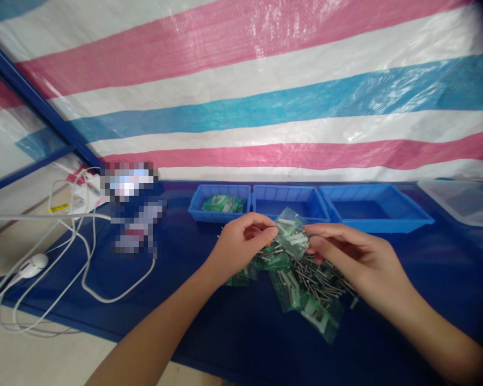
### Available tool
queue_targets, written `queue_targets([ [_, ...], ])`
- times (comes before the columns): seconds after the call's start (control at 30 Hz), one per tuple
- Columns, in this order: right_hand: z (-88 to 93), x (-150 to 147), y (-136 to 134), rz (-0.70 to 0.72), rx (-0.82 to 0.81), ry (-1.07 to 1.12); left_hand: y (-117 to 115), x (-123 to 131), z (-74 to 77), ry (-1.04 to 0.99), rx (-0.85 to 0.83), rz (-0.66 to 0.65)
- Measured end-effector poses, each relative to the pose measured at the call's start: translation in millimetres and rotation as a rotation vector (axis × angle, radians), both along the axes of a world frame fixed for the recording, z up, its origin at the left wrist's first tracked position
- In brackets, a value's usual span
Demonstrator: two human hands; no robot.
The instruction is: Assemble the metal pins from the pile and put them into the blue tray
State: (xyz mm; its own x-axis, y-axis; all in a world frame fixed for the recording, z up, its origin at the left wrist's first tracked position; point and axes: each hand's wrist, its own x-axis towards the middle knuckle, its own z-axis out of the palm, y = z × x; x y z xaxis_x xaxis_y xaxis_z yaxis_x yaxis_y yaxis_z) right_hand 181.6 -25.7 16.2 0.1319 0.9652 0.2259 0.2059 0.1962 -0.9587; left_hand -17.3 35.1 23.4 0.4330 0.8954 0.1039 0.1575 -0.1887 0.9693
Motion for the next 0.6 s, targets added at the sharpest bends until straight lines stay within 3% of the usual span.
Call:
queue_targets([
  [0.2,-10.2,0,-4,0.026,0.138,-0.206,3,-6,9.7,0.129,0.200,0.064],
  [0.3,-9.1,-1,-8,0.013,0.214,-0.398,17,-23,18.0,0.186,0.341,0.230],
  [0.4,-4.4,-4,-10,0.043,0.302,-0.568,40,-45,17.4,0.182,0.372,0.425],
  [0.47,-2.5,-6,-11,0.082,0.365,-0.633,53,-57,12.5,0.299,0.391,0.499],
  [0.6,-3.9,-6,-11,0.145,0.455,-0.699,65,-69,1.3,0.772,0.498,0.568],
])
